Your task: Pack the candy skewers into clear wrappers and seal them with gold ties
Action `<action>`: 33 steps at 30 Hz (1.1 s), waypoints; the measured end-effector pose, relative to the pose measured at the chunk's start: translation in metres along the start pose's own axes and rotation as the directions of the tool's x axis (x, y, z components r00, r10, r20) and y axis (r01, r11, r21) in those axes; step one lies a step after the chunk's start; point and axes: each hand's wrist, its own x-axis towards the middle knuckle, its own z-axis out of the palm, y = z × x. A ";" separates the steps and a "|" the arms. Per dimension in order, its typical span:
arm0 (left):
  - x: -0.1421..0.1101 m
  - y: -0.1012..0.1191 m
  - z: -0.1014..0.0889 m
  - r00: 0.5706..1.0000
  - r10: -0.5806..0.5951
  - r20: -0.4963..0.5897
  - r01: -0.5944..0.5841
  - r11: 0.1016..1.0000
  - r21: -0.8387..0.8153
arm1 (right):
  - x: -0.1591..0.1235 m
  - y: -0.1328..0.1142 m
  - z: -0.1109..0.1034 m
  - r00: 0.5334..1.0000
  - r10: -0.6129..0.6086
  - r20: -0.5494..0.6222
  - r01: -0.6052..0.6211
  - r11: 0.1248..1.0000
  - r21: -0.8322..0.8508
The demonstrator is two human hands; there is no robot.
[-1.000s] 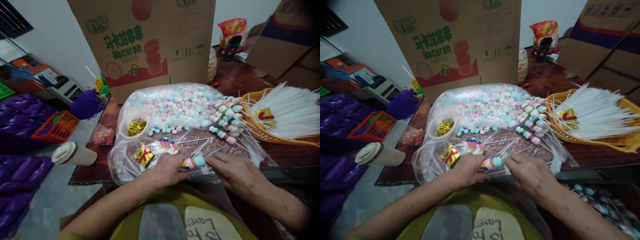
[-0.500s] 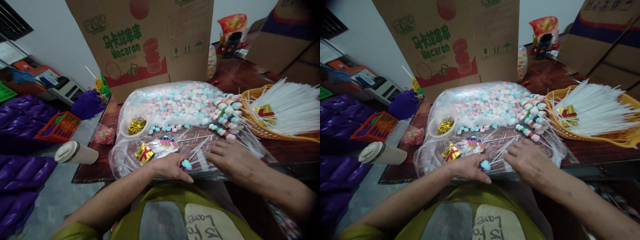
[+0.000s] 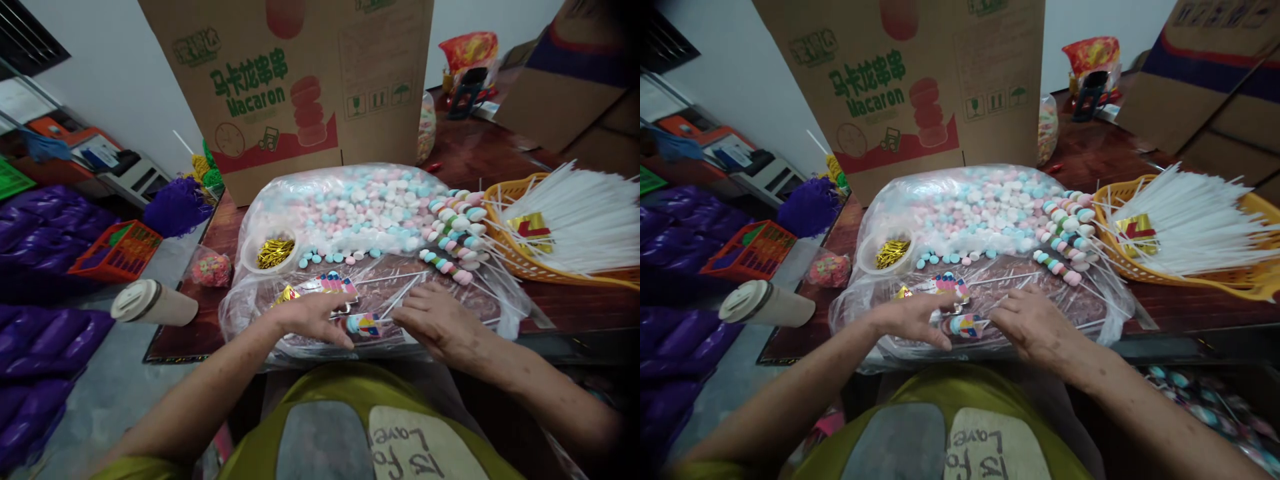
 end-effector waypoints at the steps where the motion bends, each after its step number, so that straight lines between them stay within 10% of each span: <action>1: -0.004 -0.003 0.000 0.999 0.008 0.053 -0.009 1.000 0.007 | 0.001 -0.001 -0.004 1.000 -0.009 0.004 0.009 1.000 0.002; 4: -0.008 -0.002 0.020 0.997 0.026 0.079 -0.017 0.995 -0.102 | 0.008 -0.010 -0.003 0.999 -0.018 0.041 0.016 0.998 0.054; 8: -0.005 0.005 0.055 0.990 -0.013 -0.142 0.001 0.996 -0.089 | 0.015 -0.025 0.020 0.993 -0.037 0.108 0.020 0.988 0.154; 12: -0.008 0.002 0.065 0.947 -0.162 -0.278 0.083 0.958 -0.273 | 0.017 -0.026 0.037 0.994 0.103 -0.030 -0.083 0.913 0.400; 16: -0.009 -0.008 0.063 0.850 -0.306 -0.429 0.108 0.898 -0.426 | 0.020 -0.034 0.045 0.830 0.557 0.017 -0.383 0.548 0.743; 21: -0.016 -0.010 0.064 0.812 -0.345 -0.470 0.054 0.847 -0.530 | 0.034 -0.062 0.062 0.840 0.450 0.303 -0.427 0.203 0.881; 26: -0.035 -0.015 0.060 0.976 -0.175 -0.127 -0.002 0.582 -0.813 | 0.040 -0.064 0.059 0.840 0.459 0.290 -0.430 0.235 0.872; 30: -0.038 -0.018 0.060 0.944 -0.289 -0.161 0.012 0.517 -0.856 | 0.040 -0.048 0.049 0.770 0.599 0.221 -0.435 0.238 0.868; 33: -0.037 -0.016 0.061 0.911 -0.361 -0.199 0.082 0.633 -0.770 | 0.043 -0.034 0.043 0.655 0.751 -0.083 -0.413 0.447 0.794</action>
